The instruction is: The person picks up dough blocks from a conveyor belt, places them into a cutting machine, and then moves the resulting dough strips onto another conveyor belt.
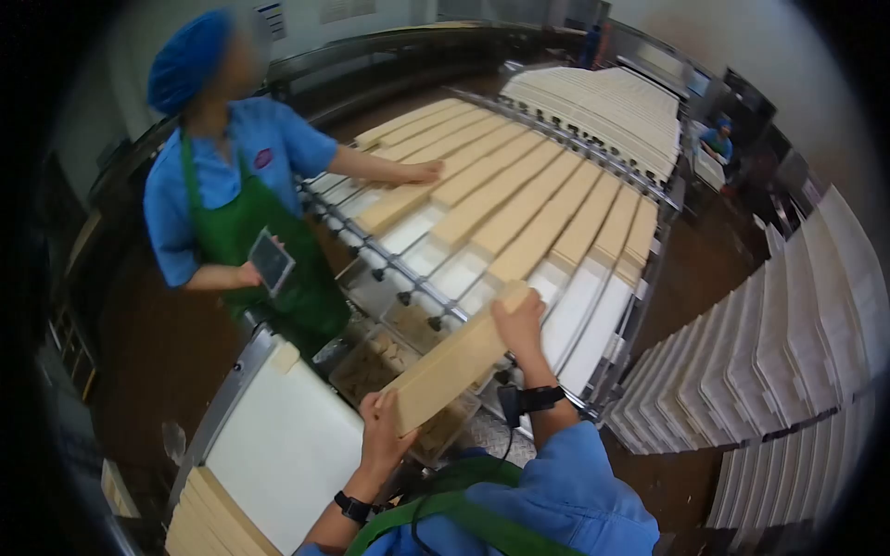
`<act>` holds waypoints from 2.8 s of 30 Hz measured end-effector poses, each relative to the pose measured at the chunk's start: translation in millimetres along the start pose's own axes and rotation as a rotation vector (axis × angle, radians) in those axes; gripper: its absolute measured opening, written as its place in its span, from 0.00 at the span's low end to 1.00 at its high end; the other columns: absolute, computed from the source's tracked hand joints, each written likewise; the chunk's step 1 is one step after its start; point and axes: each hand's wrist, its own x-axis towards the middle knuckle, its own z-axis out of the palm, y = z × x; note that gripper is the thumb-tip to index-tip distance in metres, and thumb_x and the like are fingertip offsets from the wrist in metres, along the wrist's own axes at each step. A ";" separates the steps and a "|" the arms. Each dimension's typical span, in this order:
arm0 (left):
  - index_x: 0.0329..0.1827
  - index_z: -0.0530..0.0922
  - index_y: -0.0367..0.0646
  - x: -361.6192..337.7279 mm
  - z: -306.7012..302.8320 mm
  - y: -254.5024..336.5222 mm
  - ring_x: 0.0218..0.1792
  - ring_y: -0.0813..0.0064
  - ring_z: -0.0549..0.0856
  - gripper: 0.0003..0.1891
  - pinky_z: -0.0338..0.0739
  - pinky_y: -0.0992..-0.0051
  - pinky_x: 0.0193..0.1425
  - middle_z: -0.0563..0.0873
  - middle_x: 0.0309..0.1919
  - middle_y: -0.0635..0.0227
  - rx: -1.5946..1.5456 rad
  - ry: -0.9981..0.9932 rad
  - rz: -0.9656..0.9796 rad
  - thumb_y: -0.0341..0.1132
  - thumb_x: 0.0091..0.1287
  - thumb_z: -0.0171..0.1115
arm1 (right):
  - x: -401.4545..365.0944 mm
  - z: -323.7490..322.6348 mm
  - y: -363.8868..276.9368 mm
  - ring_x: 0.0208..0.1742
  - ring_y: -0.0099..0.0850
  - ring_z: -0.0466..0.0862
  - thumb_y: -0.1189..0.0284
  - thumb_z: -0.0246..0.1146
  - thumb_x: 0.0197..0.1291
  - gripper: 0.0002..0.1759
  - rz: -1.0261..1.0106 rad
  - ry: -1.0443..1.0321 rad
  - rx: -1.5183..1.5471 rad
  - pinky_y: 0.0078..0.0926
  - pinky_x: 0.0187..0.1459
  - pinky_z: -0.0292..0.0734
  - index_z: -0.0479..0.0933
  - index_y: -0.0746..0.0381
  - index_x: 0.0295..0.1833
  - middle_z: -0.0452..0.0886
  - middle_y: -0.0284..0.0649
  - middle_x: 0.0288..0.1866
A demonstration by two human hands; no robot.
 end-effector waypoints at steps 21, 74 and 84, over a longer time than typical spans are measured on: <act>0.66 0.61 0.51 93.6 210.5 116.2 0.67 0.34 0.59 0.29 0.65 0.60 0.68 0.45 0.68 0.41 -0.414 -0.951 0.493 0.25 0.61 0.55 | 198.9 -162.7 190.4 0.67 0.53 0.64 0.49 0.42 0.62 0.34 0.153 -0.309 -0.735 0.56 0.67 0.47 0.72 0.64 0.60 0.72 0.52 0.63; 0.56 0.75 0.41 -11.1 47.2 -85.3 0.57 0.54 0.73 0.21 0.66 0.64 0.61 0.76 0.52 0.51 0.203 0.138 -0.383 0.26 0.57 0.59 | -0.1 72.3 43.4 0.62 0.52 0.67 0.48 0.58 0.57 0.34 -0.724 -0.581 -0.289 0.53 0.59 0.61 0.70 0.60 0.61 0.65 0.51 0.64; 0.39 0.84 0.39 -63.3 43.6 -104.0 0.20 0.86 0.75 0.07 0.69 0.83 0.24 0.80 0.19 0.73 -0.349 -0.001 -0.361 0.32 0.63 0.62 | -21.8 63.5 3.3 0.55 0.42 0.71 0.50 0.53 0.55 0.26 -0.510 -0.554 -0.668 0.40 0.57 0.63 0.84 0.59 0.42 0.74 0.45 0.52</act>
